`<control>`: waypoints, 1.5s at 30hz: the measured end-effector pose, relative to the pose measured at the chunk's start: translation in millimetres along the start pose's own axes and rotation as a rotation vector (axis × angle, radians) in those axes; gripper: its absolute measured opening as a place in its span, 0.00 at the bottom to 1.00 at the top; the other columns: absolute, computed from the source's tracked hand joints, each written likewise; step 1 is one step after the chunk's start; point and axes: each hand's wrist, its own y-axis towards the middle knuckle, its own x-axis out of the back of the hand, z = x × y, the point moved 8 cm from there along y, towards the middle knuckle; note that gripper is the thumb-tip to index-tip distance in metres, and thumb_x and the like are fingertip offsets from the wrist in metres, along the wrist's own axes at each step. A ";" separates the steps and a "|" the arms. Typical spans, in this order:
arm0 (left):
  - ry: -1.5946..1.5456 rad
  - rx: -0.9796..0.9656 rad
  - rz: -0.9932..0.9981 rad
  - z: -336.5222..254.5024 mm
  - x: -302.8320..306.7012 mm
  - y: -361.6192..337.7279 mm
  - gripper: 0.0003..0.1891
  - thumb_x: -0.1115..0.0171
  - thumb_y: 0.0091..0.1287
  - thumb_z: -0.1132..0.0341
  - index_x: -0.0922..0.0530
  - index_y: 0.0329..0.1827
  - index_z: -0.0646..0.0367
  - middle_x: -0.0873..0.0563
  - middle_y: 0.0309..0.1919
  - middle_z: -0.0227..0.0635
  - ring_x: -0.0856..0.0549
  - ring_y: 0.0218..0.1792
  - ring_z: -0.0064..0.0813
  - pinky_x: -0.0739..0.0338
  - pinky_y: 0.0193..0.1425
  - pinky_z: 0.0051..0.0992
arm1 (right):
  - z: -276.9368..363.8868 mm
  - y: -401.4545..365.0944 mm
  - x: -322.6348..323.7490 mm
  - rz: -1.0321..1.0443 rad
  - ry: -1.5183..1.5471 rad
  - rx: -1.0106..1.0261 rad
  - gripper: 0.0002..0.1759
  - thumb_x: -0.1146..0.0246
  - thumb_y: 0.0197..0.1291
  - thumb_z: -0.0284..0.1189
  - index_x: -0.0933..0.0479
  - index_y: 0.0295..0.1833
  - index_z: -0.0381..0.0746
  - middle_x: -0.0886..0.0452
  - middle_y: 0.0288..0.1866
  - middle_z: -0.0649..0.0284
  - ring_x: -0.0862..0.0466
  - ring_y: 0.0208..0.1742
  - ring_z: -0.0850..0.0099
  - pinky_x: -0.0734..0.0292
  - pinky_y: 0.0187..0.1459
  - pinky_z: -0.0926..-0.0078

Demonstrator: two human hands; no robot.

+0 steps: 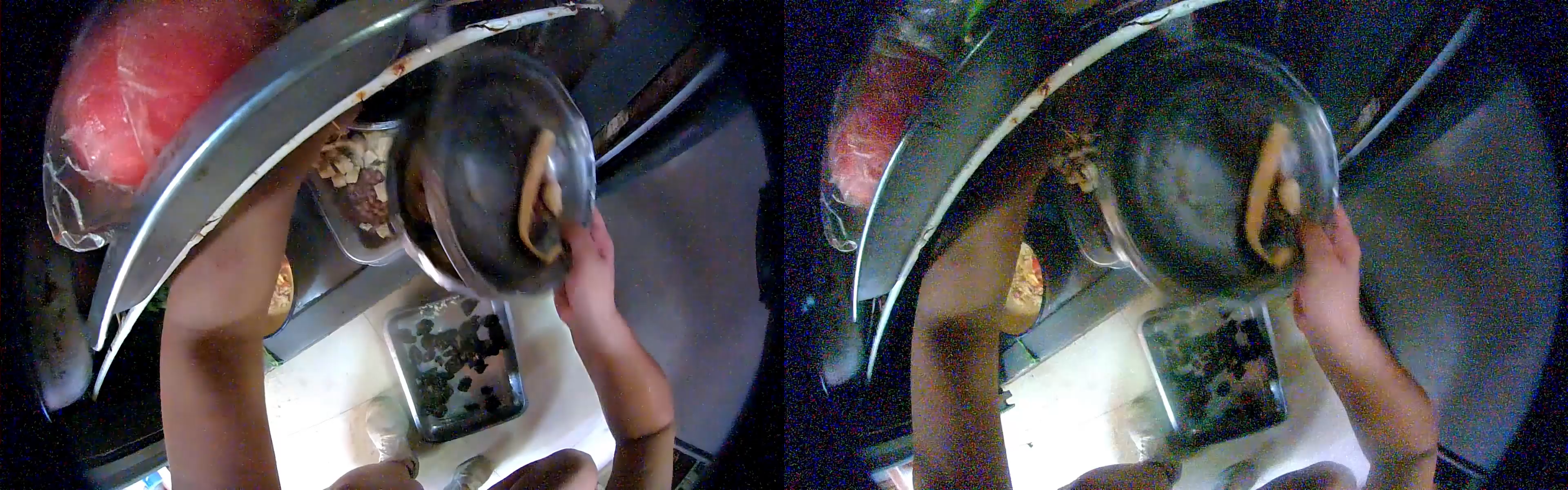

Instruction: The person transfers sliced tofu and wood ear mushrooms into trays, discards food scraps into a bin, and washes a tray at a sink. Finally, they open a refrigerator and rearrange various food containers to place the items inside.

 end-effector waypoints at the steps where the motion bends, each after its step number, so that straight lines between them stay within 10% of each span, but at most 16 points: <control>1: 0.125 -0.038 -0.001 -3.0 -0.4 0.8 0.26 0.46 0.64 0.50 0.28 0.62 0.55 0.24 0.60 0.41 0.25 0.58 0.43 0.33 0.64 0.43 | 3.8 -15.2 8.1 -0.014 -0.033 -0.023 0.21 0.49 0.65 0.24 0.33 0.64 0.37 0.21 0.54 0.60 0.21 0.52 0.69 0.25 0.55 0.69; 14: 0.680 -0.454 -0.254 -45.8 -9.1 -45.6 0.19 0.45 0.68 0.61 0.26 0.61 0.56 0.22 0.59 0.40 0.22 0.56 0.41 0.29 0.61 0.39 | -49.6 -85.9 96.6 -0.110 0.043 -0.156 0.27 0.43 0.62 0.26 0.38 0.68 0.40 0.26 0.60 0.60 0.25 0.59 0.66 0.29 0.59 0.66; 17: 0.190 -0.379 -0.195 -60.4 -15.8 -135.6 0.18 0.45 0.69 0.64 0.26 0.60 0.56 0.22 0.59 0.39 0.21 0.56 0.40 0.28 0.60 0.38 | -54.4 -81.6 84.4 -0.001 0.047 -0.174 0.29 0.40 0.61 0.30 0.38 0.68 0.40 0.26 0.60 0.59 0.25 0.59 0.64 0.27 0.59 0.64; 24: -1.337 0.595 0.406 23.2 -110.1 -360.3 0.33 0.60 0.73 0.43 0.49 0.75 0.52 0.32 0.66 0.33 0.30 0.65 0.27 0.31 0.65 0.33 | -70.9 -106.8 50.7 0.144 -0.057 -0.384 0.27 0.48 0.58 0.24 0.36 0.66 0.38 0.24 0.58 0.58 0.22 0.55 0.67 0.25 0.56 0.69; 32: -1.162 0.678 0.203 66.1 -71.0 -406.4 0.31 0.56 0.70 0.64 0.52 0.76 0.53 0.31 0.65 0.36 0.28 0.62 0.30 0.30 0.64 0.30 | -108.4 -119.9 23.6 0.456 -0.497 -0.387 0.23 0.48 0.64 0.23 0.37 0.66 0.37 0.23 0.53 0.63 0.22 0.49 0.74 0.25 0.49 0.76; 36: -1.069 0.369 0.193 49.0 -35.1 -406.2 0.41 0.43 0.55 0.80 0.49 0.74 0.60 0.30 0.63 0.41 0.29 0.63 0.31 0.35 0.66 0.29 | -98.8 -126.6 4.0 0.523 -0.626 -0.284 0.23 0.48 0.66 0.23 0.39 0.66 0.37 0.24 0.49 0.65 0.25 0.43 0.79 0.27 0.42 0.83; 40: -0.414 0.318 0.168 54.9 -25.7 -412.0 0.43 0.40 0.53 0.83 0.48 0.74 0.60 0.31 0.65 0.43 0.32 0.66 0.34 0.37 0.69 0.30 | -88.9 -122.1 4.6 0.508 -0.805 0.003 0.20 0.48 0.65 0.21 0.37 0.63 0.36 0.26 0.50 0.64 0.25 0.44 0.78 0.28 0.45 0.81; 45: -0.628 0.183 -0.018 58.9 -18.6 -421.6 0.41 0.49 0.51 0.86 0.46 0.73 0.60 0.33 0.66 0.43 0.36 0.69 0.35 0.43 0.72 0.31 | -53.7 -121.0 -5.6 0.523 -0.657 0.146 0.13 0.47 0.65 0.23 0.33 0.54 0.34 0.26 0.46 0.62 0.28 0.47 0.73 0.31 0.51 0.76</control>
